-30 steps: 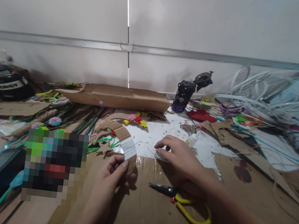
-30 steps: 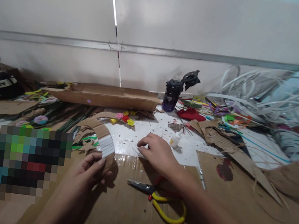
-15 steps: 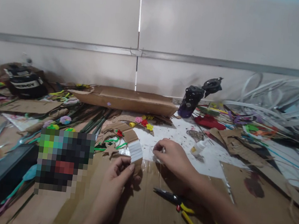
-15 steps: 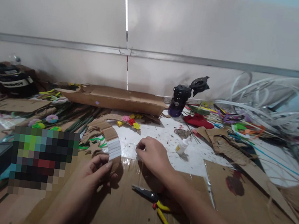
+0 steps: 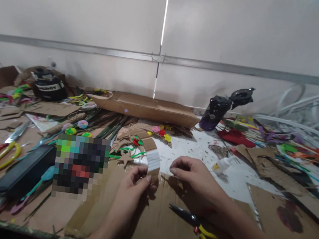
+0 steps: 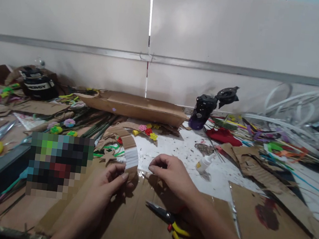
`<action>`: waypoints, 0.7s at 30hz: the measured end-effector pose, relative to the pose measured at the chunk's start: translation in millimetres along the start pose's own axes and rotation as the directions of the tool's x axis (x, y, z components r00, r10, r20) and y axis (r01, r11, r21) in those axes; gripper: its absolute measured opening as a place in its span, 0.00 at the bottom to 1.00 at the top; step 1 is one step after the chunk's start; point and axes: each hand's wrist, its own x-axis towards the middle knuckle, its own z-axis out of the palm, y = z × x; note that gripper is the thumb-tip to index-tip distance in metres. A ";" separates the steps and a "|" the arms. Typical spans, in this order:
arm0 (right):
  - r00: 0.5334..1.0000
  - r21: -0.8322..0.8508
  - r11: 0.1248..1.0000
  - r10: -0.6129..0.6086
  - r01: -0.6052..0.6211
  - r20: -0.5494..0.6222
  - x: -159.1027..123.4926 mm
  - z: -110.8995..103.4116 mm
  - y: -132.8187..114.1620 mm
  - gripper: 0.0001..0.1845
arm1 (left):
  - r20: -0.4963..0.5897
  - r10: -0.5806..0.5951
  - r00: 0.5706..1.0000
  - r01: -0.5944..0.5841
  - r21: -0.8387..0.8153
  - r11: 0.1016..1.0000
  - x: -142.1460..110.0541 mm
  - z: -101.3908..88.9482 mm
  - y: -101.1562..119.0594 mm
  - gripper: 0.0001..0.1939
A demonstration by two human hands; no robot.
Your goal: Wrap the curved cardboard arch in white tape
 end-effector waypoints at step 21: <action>0.998 0.108 0.994 -0.003 -0.003 0.057 -17.7 10.1 -7.2 0.05 | 0.114 -0.008 0.993 0.005 0.021 1.000 6.0 17.8 -14.1 0.10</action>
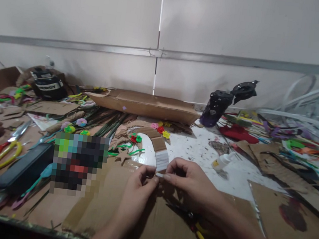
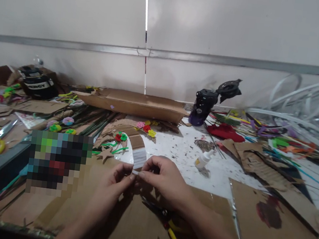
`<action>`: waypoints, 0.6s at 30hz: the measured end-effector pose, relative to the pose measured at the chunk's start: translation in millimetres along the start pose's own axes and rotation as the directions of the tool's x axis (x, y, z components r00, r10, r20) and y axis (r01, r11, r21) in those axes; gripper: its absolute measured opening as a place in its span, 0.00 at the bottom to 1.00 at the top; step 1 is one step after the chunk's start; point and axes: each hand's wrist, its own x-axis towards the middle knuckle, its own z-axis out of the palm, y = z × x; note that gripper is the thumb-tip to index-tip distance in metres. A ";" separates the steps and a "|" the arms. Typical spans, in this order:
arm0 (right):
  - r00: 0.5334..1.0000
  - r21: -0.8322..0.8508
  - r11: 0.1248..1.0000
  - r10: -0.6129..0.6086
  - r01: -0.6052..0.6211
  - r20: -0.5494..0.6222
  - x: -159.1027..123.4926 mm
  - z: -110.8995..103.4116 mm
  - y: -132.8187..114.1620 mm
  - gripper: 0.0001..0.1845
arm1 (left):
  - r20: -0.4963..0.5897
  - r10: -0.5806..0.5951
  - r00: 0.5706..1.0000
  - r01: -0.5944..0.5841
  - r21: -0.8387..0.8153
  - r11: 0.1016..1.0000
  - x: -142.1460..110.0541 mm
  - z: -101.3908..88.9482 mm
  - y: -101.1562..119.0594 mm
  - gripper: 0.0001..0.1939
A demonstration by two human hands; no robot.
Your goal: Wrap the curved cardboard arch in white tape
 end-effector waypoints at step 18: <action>0.996 -0.137 0.988 -0.076 0.070 -0.041 1.3 1.9 4.0 0.04 | 0.043 0.050 0.998 -0.050 0.007 0.999 -2.6 -0.9 -0.8 0.12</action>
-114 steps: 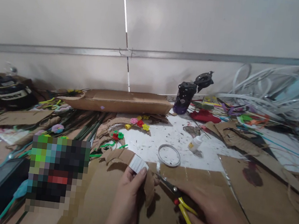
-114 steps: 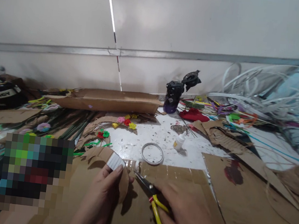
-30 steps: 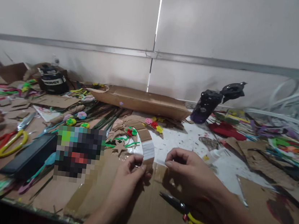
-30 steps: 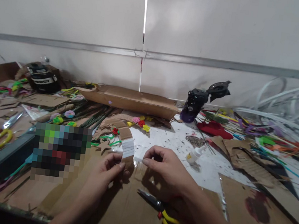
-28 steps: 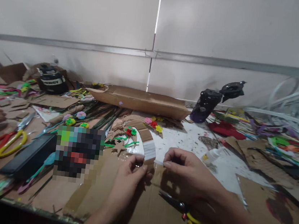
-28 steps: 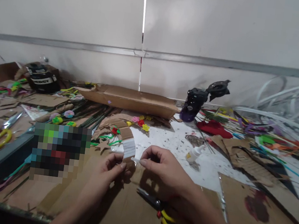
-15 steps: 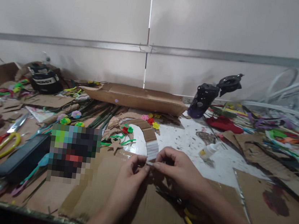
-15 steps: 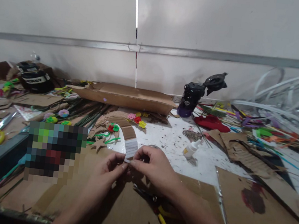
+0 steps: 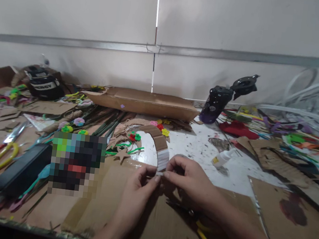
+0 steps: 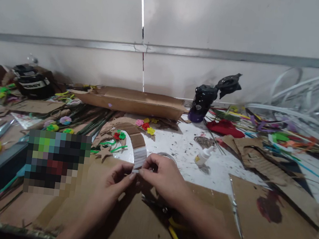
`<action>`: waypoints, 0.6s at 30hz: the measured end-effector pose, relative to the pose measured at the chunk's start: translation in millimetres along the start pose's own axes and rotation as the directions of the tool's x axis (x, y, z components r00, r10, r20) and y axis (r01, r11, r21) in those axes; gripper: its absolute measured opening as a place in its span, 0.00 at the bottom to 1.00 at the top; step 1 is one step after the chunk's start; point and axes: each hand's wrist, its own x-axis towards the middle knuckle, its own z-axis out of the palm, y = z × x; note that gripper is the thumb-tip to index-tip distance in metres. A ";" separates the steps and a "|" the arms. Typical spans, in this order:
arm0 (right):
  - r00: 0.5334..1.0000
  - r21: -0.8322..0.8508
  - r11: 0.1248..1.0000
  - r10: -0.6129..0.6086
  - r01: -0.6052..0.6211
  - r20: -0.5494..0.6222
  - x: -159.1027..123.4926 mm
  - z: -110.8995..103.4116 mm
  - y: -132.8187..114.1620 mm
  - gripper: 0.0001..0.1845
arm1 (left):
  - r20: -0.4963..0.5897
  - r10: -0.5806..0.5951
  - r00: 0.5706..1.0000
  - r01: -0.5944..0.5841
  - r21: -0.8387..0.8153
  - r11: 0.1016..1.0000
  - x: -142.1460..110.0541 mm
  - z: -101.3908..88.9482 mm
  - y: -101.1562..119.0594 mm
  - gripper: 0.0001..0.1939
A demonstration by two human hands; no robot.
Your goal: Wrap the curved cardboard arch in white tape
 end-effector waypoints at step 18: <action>1.000 -0.040 0.999 -0.005 0.004 -0.019 -0.9 1.9 -5.3 0.04 | -0.036 0.012 0.999 -0.011 0.049 0.999 -0.5 4.5 9.1 0.11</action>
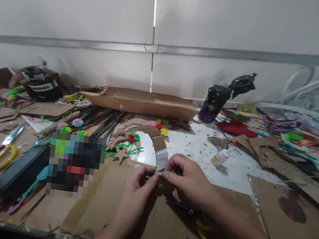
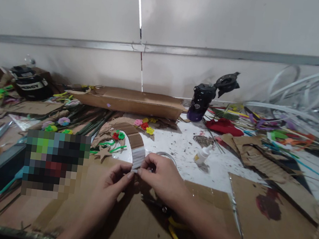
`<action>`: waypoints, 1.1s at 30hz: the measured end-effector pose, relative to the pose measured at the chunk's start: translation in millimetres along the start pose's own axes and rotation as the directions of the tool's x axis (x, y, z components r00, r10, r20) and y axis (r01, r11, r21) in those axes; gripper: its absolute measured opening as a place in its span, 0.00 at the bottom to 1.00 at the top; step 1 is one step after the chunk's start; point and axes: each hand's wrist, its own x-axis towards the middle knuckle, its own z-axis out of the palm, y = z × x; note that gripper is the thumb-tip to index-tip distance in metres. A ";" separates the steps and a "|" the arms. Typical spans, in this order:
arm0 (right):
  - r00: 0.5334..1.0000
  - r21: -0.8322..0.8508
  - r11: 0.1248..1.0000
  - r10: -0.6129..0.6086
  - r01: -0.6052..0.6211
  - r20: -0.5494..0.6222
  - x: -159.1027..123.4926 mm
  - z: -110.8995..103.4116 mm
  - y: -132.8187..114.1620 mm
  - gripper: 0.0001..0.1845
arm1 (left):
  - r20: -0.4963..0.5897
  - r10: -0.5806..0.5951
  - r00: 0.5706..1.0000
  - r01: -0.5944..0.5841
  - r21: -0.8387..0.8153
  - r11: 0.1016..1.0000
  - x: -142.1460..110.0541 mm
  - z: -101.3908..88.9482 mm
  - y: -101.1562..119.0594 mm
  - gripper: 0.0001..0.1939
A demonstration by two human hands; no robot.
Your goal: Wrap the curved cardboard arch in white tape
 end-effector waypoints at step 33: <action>0.991 -0.238 0.968 -0.107 0.086 -0.080 -3.6 0.2 -9.4 0.06 | -0.015 -0.044 0.999 0.044 -0.039 0.998 0.3 -3.6 -10.4 0.14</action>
